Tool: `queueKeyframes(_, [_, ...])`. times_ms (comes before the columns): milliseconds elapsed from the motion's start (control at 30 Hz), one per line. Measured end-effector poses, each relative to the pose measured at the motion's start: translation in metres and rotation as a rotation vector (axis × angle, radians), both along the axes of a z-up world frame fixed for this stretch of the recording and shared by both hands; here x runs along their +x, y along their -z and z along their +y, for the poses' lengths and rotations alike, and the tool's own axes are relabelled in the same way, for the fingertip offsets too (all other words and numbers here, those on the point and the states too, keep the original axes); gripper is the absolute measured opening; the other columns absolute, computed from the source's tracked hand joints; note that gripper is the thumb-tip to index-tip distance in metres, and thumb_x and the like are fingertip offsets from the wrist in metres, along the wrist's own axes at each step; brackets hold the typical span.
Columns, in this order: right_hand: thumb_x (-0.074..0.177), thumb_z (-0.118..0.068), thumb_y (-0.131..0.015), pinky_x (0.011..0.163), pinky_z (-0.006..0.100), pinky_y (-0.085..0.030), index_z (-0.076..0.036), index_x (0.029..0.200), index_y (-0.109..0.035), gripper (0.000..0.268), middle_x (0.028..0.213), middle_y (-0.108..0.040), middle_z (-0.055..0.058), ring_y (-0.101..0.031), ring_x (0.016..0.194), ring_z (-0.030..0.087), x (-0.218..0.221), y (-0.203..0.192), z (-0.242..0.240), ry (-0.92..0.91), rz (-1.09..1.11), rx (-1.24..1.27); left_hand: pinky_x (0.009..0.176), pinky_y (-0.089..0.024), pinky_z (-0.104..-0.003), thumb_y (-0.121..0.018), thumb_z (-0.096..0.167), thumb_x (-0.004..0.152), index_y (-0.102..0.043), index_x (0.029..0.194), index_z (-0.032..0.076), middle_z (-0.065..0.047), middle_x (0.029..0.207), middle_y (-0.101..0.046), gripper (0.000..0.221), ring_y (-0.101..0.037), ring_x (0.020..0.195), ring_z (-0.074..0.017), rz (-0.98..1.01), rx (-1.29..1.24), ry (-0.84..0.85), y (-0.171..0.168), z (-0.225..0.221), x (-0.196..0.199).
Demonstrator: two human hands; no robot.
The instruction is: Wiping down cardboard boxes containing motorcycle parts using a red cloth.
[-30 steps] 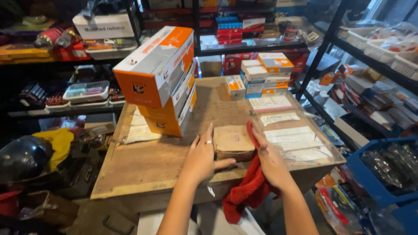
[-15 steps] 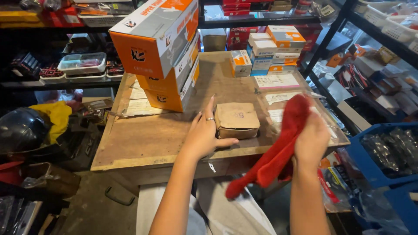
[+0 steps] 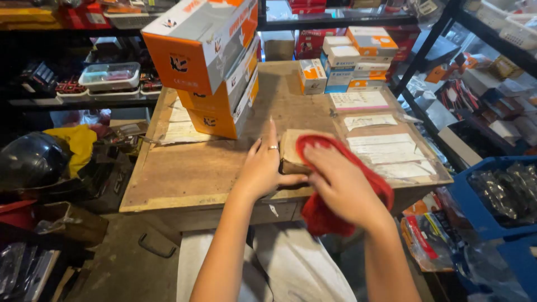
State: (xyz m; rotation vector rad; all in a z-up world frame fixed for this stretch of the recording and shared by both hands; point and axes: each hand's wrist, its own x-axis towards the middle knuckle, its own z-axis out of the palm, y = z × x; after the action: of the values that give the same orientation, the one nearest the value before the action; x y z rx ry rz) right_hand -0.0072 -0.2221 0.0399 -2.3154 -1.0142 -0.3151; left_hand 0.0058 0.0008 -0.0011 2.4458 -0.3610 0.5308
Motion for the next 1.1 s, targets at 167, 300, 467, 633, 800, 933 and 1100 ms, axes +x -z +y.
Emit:
queueKeyframes(167, [0.096,-0.019,-0.055,0.119,0.043,-0.03,0.004,0.142,-0.053,0.051,0.15,-0.051,0.024,-0.042,0.144,0.035,0.025,-0.006,0.011,-0.109,-0.009,-0.108,0.122,-0.024,-0.049,-0.087,0.07,0.06,0.008,0.156,-0.01,-0.025,0.146,-0.054,0.156,-0.051,0.139,-0.0338,0.135,0.046,0.018,-0.009,-0.001,-0.007])
queueKeyframes(300, [0.103,-0.023,-0.042,0.116,0.045,-0.034,0.007,0.138,-0.052,0.047,0.148,-0.05,0.028,-0.045,0.14,0.039,0.114,0.018,0.041,-0.148,-0.034,-0.259,0.124,-0.024,-0.047,-0.084,0.064,0.067,0.004,0.162,0.002,-0.023,0.147,-0.054,0.143,-0.048,0.142,-0.0325,0.188,0.009,-0.02,-0.014,-0.002,-0.01])
queueKeyframes(467, [0.101,-0.025,-0.045,0.118,0.046,-0.033,0.004,0.131,-0.058,0.044,0.145,-0.053,0.028,-0.046,0.138,0.041,0.101,0.026,0.049,-0.129,-0.14,-0.317,0.119,-0.025,-0.048,-0.086,0.054,0.07,0.003,0.158,0.003,-0.026,0.152,-0.046,0.136,-0.044,0.143,-0.034,0.067,-0.002,0.007,0.003,-0.001,-0.002])
queueKeyframes(633, [0.093,-0.032,-0.054,0.115,0.046,-0.033,0.01,0.132,-0.056,0.057,0.142,-0.054,0.029,-0.048,0.135,0.041,-0.007,-0.011,0.054,-0.081,-0.149,-0.169,0.12,-0.027,-0.046,-0.069,0.013,0.088,0.005,0.165,0.003,-0.027,0.162,-0.044,0.107,-0.043,0.148,-0.0326,-0.048,0.064,-0.057,0.042,0.008,0.023])
queueKeyframes(800, [0.096,-0.026,-0.053,0.116,0.046,-0.033,0.012,0.133,-0.055,0.053,0.147,-0.049,0.032,-0.046,0.138,0.043,0.037,0.004,0.055,-0.07,-0.324,-0.297,0.117,-0.027,-0.046,-0.06,0.002,0.071,0.006,0.155,0.001,-0.031,0.145,-0.049,0.107,-0.045,0.14,-0.0349,0.058,-0.03,0.025,0.011,0.004,0.007])
queueKeyframes(933, [0.103,-0.022,-0.044,0.117,0.047,-0.035,0.007,0.125,-0.06,0.039,0.145,-0.051,0.032,-0.048,0.137,0.046,0.128,0.041,0.056,-0.084,-0.307,-0.396,0.12,-0.031,-0.045,-0.049,0.003,0.087,0.002,0.16,0.0,-0.03,0.146,-0.052,0.089,-0.049,0.142,-0.0352,0.005,0.043,-0.025,0.019,0.003,0.01])
queueKeyframes(1100, [0.104,-0.04,-0.043,0.114,0.047,-0.041,0.003,0.126,-0.062,0.052,0.136,-0.062,0.025,-0.056,0.133,0.041,0.064,-0.017,0.069,0.223,0.148,-0.234,0.12,-0.03,-0.046,-0.05,0.015,0.1,0.0,0.159,0.001,-0.027,0.145,-0.054,0.078,-0.051,0.14,-0.0345,0.06,0.02,-0.037,0.011,0.001,0.003])
